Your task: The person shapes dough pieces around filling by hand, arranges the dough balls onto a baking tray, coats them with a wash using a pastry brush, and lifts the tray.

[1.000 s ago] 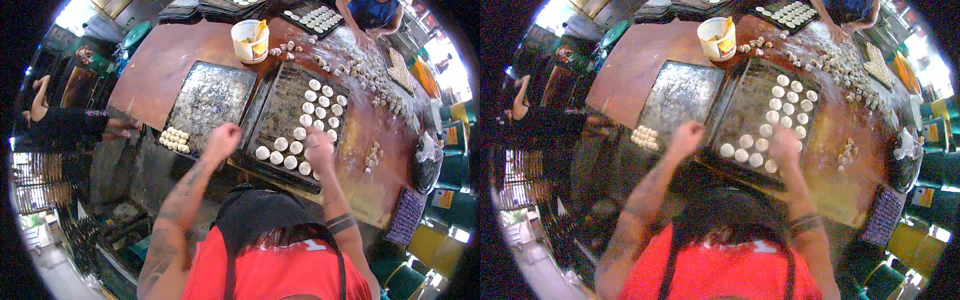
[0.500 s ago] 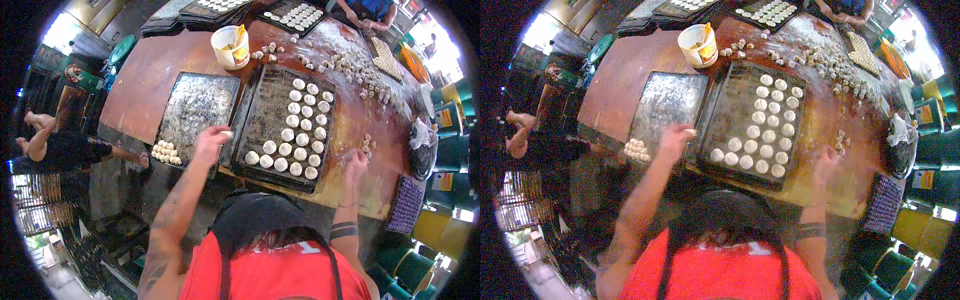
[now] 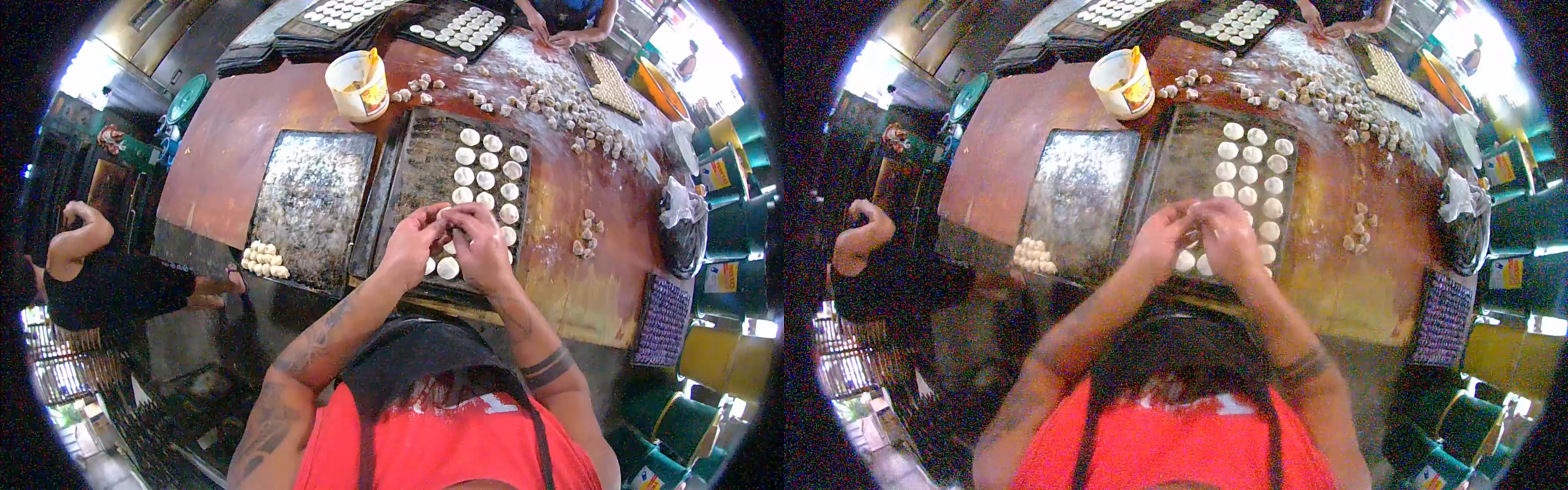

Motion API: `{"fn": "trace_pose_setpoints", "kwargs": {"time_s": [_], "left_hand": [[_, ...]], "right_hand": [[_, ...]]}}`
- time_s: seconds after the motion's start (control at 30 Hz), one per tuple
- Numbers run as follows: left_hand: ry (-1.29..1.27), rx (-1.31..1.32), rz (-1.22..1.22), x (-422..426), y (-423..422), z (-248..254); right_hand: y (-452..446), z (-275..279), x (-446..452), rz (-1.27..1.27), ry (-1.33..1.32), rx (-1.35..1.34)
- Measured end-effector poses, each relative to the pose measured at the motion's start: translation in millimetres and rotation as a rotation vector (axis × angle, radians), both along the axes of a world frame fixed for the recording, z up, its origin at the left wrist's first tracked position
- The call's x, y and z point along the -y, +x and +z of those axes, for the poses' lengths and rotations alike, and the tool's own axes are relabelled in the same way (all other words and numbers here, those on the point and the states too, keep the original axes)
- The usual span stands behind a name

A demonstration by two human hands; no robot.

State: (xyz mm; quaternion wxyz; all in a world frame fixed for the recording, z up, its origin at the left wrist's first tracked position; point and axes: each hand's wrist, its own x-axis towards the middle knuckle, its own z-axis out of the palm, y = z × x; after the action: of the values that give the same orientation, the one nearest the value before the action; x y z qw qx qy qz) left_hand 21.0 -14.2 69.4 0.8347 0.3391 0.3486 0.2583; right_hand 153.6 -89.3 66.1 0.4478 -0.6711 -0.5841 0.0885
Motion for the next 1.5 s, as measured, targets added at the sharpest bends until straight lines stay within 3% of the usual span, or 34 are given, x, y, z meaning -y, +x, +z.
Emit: {"fn": "trace_pose_setpoints", "kwargs": {"time_s": [0.1,0.17,0.2,0.3,0.33,0.4,0.47,0.53,0.57,0.67,0.7,0.8,0.83,0.97,1.1,1.13,1.2,1.27,1.33,1.37,1.4,1.47,1.5], "left_hand": [[0.185,-0.047,-0.008,-0.8,1.6,4.5],[0.316,-0.004,0.001,-6.9,1.1,-3.7],[0.223,0.050,0.005,-6.0,1.2,-0.1],[-0.042,0.262,0.022,-2.4,9.9,9.1],[0.071,0.128,0.012,-3.9,10.8,20.2],[0.293,-0.151,-0.012,-10.6,10.1,42.2],[0.747,-0.262,0.090,-10.4,9.7,32.9],[1.184,-0.272,0.167,1.4,3.4,35.0],[0.995,-0.151,0.200,6.5,7.4,22.9],[0.132,0.048,0.133,-7.0,8.0,35.0],[0.004,0.125,0.045,-17.7,3.1,30.8],[0.011,0.094,0.000,-33.7,-14.2,26.7],[0.151,-0.025,0.017,-30.8,-15.3,30.3],[-0.012,0.246,-0.146,-13.6,-4.5,18.8],[-0.155,0.318,-0.245,-10.6,-9.9,4.1],[-0.114,0.226,-0.190,-10.0,-11.9,-1.8],[-0.036,0.043,-0.083,-8.6,-15.2,-4.8],[-0.092,0.073,0.086,-17.9,-27.0,1.5],[0.367,-0.265,0.217,-25.7,-34.1,-3.3],[0.532,-0.397,0.174,-21.4,-39.2,-4.5],[0.578,-0.407,0.114,-13.2,-42.2,-7.9],[0.721,-0.566,0.062,-1.8,-49.7,-6.4],[0.822,-0.587,0.079,-3.3,-57.9,-47.3]], "right_hand": [[10.6,23.0,3.4,-0.063,-0.086,-0.229],[22.2,14.8,4.2,0.086,-0.245,-0.528],[25.8,9.6,3.9,0.156,-0.320,-0.677],[20.5,5.9,-1.2,0.122,-0.089,-1.240],[11.9,12.5,-4.9,0.098,0.006,-1.419],[-9.2,21.8,-9.6,-0.008,0.030,-1.273],[-13.7,35.5,-8.7,0.011,0.113,-1.398],[-10.1,51.8,-7.8,-0.151,0.020,-0.772],[-9.3,55.0,-6.7,-0.224,-0.024,-0.459],[-8.9,49.8,-8.7,-0.114,0.136,0.013],[-4.2,36.5,-9.2,0.000,0.159,-0.020],[7.1,44.3,-7.9,0.068,-0.021,0.144],[7.4,52.4,-11.0,0.109,0.055,0.092],[10.3,46.1,-27.6,0.416,0.034,-0.180],[2.4,32.9,-29.6,0.278,0.138,-0.102],[-4.8,24.3,-26.0,0.134,0.046,-0.261],[-14.2,3.3,-30.3,0.151,0.116,-0.264],[-26.9,-5.9,-23.1,0.169,-0.216,-0.443],[-33.3,-2.6,-27.7,0.161,-0.248,-0.854],[-30.1,-17.6,-32.4,0.160,-0.173,-0.897],[-29.1,-20.6,-34.6,0.103,-0.266,-0.701],[-28.6,-50.8,-42.8,0.064,-0.361,-0.609],[-32.4,-53.1,-44.9,0.077,-0.400,-0.507]]}}
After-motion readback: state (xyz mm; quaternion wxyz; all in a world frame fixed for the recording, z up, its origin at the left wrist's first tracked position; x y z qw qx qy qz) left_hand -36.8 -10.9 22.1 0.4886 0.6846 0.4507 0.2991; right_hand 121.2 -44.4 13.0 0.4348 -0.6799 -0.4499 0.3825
